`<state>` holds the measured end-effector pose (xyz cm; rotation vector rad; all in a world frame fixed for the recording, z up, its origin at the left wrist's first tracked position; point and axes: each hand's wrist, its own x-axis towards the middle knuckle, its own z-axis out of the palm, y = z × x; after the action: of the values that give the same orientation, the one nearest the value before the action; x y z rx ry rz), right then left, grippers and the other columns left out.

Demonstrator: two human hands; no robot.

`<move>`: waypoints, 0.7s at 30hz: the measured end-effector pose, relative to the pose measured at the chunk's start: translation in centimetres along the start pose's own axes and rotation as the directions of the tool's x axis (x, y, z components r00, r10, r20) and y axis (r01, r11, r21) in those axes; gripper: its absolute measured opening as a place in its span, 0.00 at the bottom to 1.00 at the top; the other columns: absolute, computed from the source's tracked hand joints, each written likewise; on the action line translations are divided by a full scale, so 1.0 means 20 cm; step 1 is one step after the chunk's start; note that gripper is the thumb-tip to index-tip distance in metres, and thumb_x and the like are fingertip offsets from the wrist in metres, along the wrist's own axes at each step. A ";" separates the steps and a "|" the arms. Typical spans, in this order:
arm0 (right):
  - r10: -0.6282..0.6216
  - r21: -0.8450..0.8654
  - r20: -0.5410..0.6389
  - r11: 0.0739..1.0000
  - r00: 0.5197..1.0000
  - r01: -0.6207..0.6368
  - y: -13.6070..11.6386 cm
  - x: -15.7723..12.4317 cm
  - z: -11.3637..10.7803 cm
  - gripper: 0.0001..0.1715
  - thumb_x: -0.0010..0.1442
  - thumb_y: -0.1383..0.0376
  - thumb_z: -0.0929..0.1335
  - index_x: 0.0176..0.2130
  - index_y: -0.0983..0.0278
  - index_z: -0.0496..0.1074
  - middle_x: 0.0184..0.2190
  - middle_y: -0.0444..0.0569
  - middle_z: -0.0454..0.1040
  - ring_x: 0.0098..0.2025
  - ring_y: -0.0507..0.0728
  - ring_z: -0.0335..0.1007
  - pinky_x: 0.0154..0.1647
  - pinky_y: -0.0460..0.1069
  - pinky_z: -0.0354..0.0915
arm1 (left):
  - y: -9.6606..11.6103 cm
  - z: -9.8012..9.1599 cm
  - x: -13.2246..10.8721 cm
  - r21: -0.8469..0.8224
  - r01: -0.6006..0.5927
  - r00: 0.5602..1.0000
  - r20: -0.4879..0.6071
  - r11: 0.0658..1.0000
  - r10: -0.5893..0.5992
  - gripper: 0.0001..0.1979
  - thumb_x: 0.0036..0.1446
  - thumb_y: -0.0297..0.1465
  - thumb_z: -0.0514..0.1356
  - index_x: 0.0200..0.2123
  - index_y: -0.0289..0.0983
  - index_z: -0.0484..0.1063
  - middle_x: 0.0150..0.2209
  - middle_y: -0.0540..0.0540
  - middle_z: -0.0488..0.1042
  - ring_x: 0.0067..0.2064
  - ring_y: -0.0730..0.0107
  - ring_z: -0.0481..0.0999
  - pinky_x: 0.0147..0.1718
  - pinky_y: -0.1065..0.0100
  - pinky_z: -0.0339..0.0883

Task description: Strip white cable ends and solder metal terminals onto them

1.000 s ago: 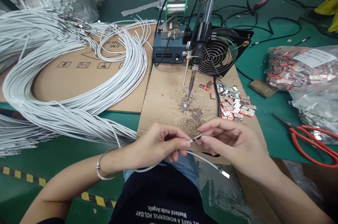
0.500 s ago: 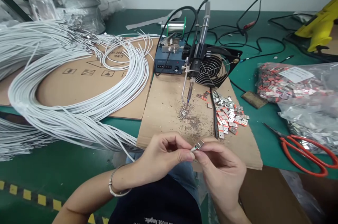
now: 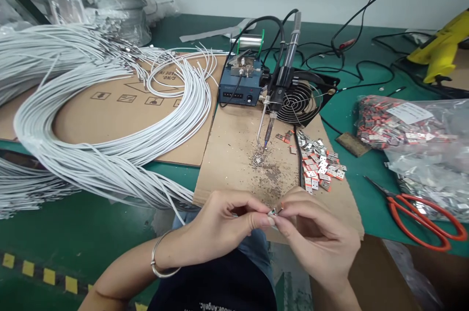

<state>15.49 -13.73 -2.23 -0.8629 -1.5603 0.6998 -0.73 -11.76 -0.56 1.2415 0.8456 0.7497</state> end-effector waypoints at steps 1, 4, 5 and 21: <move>-0.019 -0.019 0.034 1.000 0.999 0.020 0.00 0.01 -0.01 0.16 0.49 0.80 0.69 0.34 0.62 0.73 0.25 0.45 0.72 0.26 0.55 0.67 0.25 0.50 0.63 | 0.00 -0.01 0.00 0.039 -0.031 1.000 0.004 0.999 0.031 0.08 0.53 0.33 0.63 0.29 0.33 0.77 0.24 0.47 0.74 0.24 0.74 0.69 0.23 0.73 0.64; -0.080 -0.056 0.104 0.995 0.991 0.086 0.00 0.03 -0.02 0.16 0.50 0.81 0.68 0.35 0.63 0.72 0.26 0.46 0.73 0.28 0.55 0.68 0.27 0.51 0.64 | 0.01 -0.02 -0.02 0.091 -0.071 0.997 0.024 0.993 0.069 0.06 0.54 0.29 0.62 0.29 0.33 0.77 0.26 0.47 0.76 0.24 0.76 0.69 0.24 0.75 0.64; -0.095 -0.069 0.124 0.992 0.988 0.104 -0.01 0.03 -0.03 0.16 0.50 0.81 0.68 0.35 0.64 0.72 0.27 0.46 0.73 0.28 0.54 0.68 0.27 0.51 0.64 | 0.01 -0.03 -0.02 0.086 -0.070 0.997 0.028 0.994 0.068 0.06 0.54 0.29 0.61 0.29 0.33 0.77 0.26 0.47 0.75 0.24 0.77 0.69 0.24 0.75 0.64; -0.167 -0.211 -0.040 0.965 0.985 0.155 0.00 -0.01 0.07 0.20 0.51 0.80 0.68 0.41 0.61 0.72 0.28 0.47 0.76 0.30 0.57 0.73 0.28 0.52 0.68 | -0.03 -0.01 0.02 -0.280 0.029 0.998 -0.053 0.960 -0.045 0.12 0.46 0.37 0.68 0.24 0.33 0.74 0.19 0.50 0.72 0.21 0.76 0.68 0.21 0.75 0.63</move>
<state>14.19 -13.75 -2.54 -0.8883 -1.6501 0.3967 -0.66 -11.42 -1.29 0.9537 0.7790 0.8474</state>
